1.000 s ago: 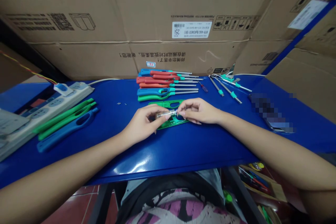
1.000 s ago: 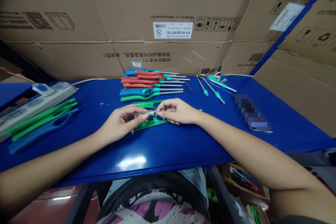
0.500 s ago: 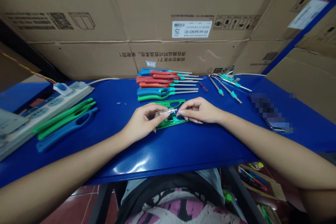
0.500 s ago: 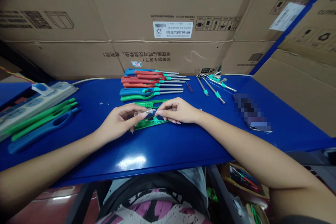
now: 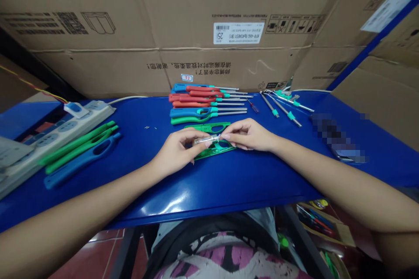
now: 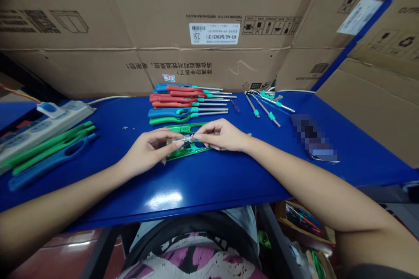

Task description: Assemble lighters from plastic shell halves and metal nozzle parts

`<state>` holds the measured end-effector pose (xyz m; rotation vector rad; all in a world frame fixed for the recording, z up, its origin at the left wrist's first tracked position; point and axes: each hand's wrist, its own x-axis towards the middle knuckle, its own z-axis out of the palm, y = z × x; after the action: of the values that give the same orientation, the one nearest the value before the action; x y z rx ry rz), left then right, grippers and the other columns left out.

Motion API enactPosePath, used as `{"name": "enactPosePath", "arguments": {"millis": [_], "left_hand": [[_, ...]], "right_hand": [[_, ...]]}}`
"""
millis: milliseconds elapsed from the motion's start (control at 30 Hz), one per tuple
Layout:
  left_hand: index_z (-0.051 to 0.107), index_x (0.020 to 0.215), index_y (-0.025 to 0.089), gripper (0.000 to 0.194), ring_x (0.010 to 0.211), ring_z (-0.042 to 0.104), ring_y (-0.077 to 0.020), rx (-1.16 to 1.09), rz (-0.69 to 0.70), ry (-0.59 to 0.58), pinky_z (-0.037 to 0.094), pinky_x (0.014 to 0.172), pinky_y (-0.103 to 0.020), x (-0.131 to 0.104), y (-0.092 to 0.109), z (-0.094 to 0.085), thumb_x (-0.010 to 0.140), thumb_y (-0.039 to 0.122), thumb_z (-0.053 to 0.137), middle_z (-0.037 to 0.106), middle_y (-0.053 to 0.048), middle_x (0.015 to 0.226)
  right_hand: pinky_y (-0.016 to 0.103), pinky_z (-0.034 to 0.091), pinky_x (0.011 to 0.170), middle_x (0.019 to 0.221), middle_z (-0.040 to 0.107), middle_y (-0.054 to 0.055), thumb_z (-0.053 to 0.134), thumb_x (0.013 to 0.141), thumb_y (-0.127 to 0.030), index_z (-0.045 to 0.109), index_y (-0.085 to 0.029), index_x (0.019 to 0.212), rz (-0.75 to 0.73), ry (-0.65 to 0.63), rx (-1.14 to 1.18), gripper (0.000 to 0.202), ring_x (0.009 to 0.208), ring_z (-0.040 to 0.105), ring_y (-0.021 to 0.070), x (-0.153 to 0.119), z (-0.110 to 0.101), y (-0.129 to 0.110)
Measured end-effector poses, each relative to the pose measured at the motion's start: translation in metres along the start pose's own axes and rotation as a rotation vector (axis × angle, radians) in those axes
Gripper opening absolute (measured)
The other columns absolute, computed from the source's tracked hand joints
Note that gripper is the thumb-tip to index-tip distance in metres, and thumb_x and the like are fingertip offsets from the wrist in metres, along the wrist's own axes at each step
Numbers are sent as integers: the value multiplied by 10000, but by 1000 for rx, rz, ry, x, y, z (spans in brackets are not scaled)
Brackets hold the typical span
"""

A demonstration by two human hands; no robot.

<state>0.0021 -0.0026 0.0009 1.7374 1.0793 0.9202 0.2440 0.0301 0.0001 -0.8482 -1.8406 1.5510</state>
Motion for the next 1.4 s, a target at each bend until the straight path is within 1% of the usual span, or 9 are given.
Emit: {"name": "enactPosePath", "arguments": {"millis": [367,500,600,733,933,1100,1200,1300,1400], "left_hand": [[785,985,137,286,550,565,-107,48,58,-3,495,375,-206,0,-3,0,819,368,747,669,-62,838],[796,981,160,231,609,584,-119,119,130,7,471,445,-199,-1,-5,1,844,335,731,672,-43,776],[798,982,174,205,640,591,-122,141,148,10,468,502,-210,-1,-6,1,855,317,725,673,-30,758],[800,976,182,193,625,571,-116,155,152,-8,458,543,-227,-2,-8,2,862,315,720,685,-22,757],[810,953,188,207,618,539,-113,182,158,-22,421,552,-228,-1,-9,5,877,346,700,679,-18,729],[803,981,179,259,544,506,-93,139,61,-10,397,490,-220,0,-6,4,875,390,696,659,-14,728],[799,1006,177,288,518,496,-90,129,23,-11,394,474,-219,0,-6,3,868,410,699,656,-13,718],[801,999,183,270,543,507,-98,136,39,-4,396,490,-222,0,-6,4,874,397,695,679,-20,740],[806,989,184,250,621,560,-125,139,82,-5,427,554,-239,-1,-7,6,876,379,695,719,-36,783]], "right_hand": [[172,292,333,558,562,-55,707,862,-421,718,-111,912,-14,-7,-39,313,382,410,28,0,0,0],[177,304,366,579,568,-47,706,859,-428,700,-111,880,-15,12,-54,318,409,424,30,0,3,2],[183,312,389,582,564,-45,709,849,-445,690,-115,866,0,22,-63,331,424,423,36,0,5,3],[186,313,405,579,568,-41,716,829,-456,685,-115,846,19,44,-88,343,440,425,41,0,7,2],[174,334,398,560,579,-37,716,819,-467,655,-125,780,10,69,-119,350,435,443,40,1,11,1],[171,304,298,563,594,-40,732,794,-514,632,-133,779,98,74,-58,394,337,411,32,5,7,1],[159,306,283,565,598,-43,760,773,-506,609,-140,740,110,91,-12,397,330,412,25,7,6,0],[150,287,286,573,605,-39,754,786,-492,603,-140,729,104,89,-3,387,335,409,18,6,7,-1],[154,275,298,582,609,-33,753,789,-491,608,-136,735,89,97,-2,388,344,410,17,4,10,-2]]}}
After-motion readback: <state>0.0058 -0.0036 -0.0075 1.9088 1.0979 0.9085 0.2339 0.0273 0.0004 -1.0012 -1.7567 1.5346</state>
